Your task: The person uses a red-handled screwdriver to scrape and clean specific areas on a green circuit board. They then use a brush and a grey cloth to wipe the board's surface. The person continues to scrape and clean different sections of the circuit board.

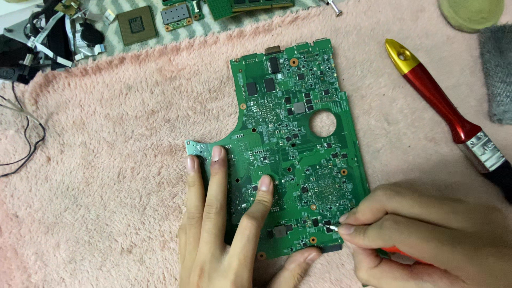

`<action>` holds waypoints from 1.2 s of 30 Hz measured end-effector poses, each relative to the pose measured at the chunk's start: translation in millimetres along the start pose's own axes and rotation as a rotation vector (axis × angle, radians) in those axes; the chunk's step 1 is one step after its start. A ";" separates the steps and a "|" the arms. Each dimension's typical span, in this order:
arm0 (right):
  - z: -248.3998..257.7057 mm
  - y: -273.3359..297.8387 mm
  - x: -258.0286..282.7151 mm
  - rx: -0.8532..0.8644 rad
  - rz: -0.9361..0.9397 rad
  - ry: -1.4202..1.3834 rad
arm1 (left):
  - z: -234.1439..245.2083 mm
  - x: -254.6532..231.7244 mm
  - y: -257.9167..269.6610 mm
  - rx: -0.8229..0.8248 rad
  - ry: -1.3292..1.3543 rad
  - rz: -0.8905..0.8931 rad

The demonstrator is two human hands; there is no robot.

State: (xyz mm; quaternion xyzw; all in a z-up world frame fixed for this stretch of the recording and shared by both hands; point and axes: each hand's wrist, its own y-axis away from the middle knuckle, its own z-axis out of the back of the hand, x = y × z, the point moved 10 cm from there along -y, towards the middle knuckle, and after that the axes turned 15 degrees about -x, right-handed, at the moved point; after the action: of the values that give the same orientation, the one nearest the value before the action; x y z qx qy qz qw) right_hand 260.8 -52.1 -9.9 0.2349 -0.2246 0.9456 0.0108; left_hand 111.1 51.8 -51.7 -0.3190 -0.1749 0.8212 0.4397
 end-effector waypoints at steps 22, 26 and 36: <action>-0.4 -13.6 0.1 -0.065 -0.080 -0.018 | 2.1 1.8 -0.2 0.048 0.014 0.048; 3.2 -5.2 -1.9 -0.109 -0.152 -0.012 | 3.5 0.7 -0.6 0.038 0.030 0.030; 6.0 12.6 -3.0 -0.098 -0.170 0.046 | 4.8 1.8 -2.8 0.063 0.108 0.024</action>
State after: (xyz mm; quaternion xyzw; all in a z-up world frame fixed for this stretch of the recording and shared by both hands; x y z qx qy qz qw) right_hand 264.6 -65.8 -11.8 0.2303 -0.2496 0.9344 0.1076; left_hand 108.9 54.7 -47.3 -0.3509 -0.1211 0.8131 0.4485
